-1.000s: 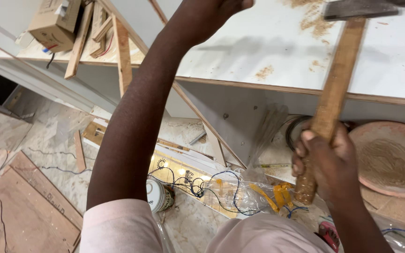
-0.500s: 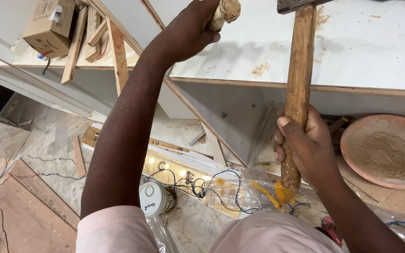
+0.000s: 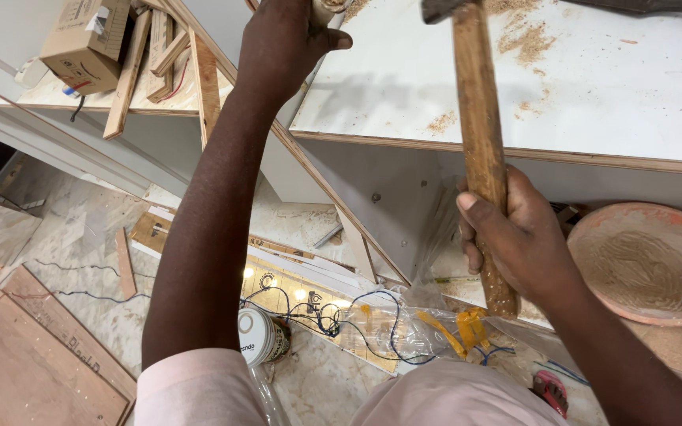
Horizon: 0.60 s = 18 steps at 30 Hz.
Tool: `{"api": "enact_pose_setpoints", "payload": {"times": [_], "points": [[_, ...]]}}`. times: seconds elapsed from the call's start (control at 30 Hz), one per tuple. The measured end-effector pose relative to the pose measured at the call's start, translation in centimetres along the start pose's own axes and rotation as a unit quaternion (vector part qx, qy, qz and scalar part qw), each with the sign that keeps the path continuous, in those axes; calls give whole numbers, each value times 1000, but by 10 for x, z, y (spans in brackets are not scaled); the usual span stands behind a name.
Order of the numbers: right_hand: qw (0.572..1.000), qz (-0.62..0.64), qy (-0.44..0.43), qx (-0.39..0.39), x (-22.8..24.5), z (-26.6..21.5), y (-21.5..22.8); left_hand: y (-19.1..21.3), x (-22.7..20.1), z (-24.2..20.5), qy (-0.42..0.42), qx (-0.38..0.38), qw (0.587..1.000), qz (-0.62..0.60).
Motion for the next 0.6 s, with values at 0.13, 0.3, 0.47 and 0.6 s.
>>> {"api": "enact_pose_setpoints", "payload": {"times": [0.13,0.3,0.47,0.6], "points": [[992,-119,-37,8,27,7,-8,-13,13,0,57,40,998,7],[947,-312,73,9,94,9,-15,9,-1,-2,3,-76,997,-13],[896,-398,197,20,140,23,-24,-7,14,2,53,-38,998,-18],[907,-393,138,68,131,50,-38,-1,18,3,55,-45,997,-28]]}}
Point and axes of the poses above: each hand's wrist, its own z-axis towards the middle knuckle, its own y-axis out of the back of the hand, x = y × z, the point moved 10 cm from there along z, towards the middle knuckle, and after that the axes turned 13 degrees about z, right-handed, at the moved point
